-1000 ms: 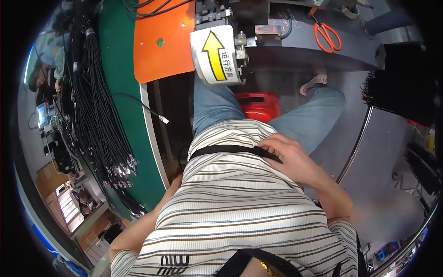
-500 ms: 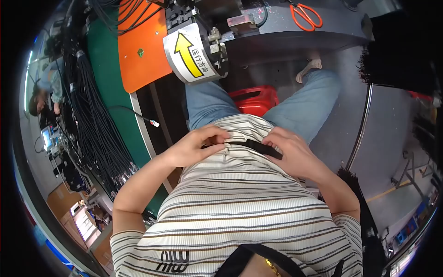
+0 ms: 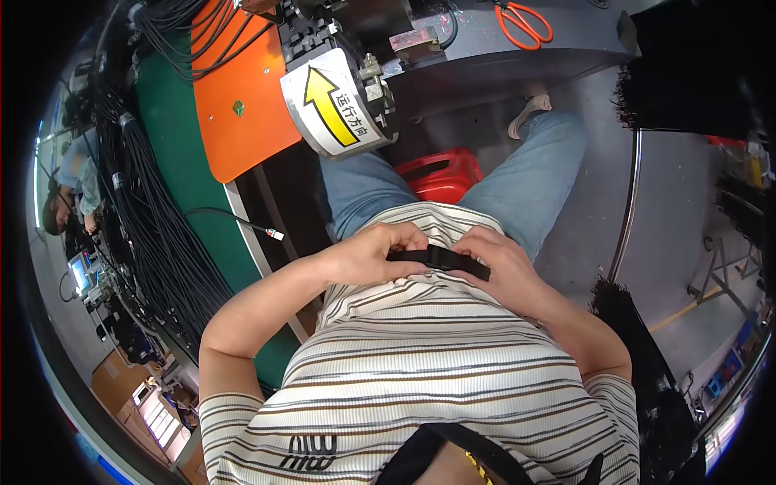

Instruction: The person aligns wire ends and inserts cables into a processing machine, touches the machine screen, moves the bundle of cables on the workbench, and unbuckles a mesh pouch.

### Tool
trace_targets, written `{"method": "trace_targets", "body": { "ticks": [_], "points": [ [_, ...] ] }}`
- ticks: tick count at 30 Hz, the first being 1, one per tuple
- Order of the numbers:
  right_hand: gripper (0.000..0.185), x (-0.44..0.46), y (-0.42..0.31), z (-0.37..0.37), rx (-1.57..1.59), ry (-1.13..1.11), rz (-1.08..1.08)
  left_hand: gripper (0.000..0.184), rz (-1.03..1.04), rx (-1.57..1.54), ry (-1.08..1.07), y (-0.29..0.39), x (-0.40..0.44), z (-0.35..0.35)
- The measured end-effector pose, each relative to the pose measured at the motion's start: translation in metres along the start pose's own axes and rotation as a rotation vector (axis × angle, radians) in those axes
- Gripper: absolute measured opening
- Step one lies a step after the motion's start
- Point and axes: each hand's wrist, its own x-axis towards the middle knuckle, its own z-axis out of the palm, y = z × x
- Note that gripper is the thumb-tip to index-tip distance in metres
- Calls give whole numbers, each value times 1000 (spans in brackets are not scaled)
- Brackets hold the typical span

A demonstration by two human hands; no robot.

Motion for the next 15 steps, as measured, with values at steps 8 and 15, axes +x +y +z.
{"method": "trace_targets", "body": {
  "ticks": [8,15],
  "points": [
    [28,-1,3,7,26,113,16,20,-118,-287,122,-5,3,8],
    [30,4,-3,-11,113,-31,94,23,-53,-240,132,-10,1,13]
  ]
}}
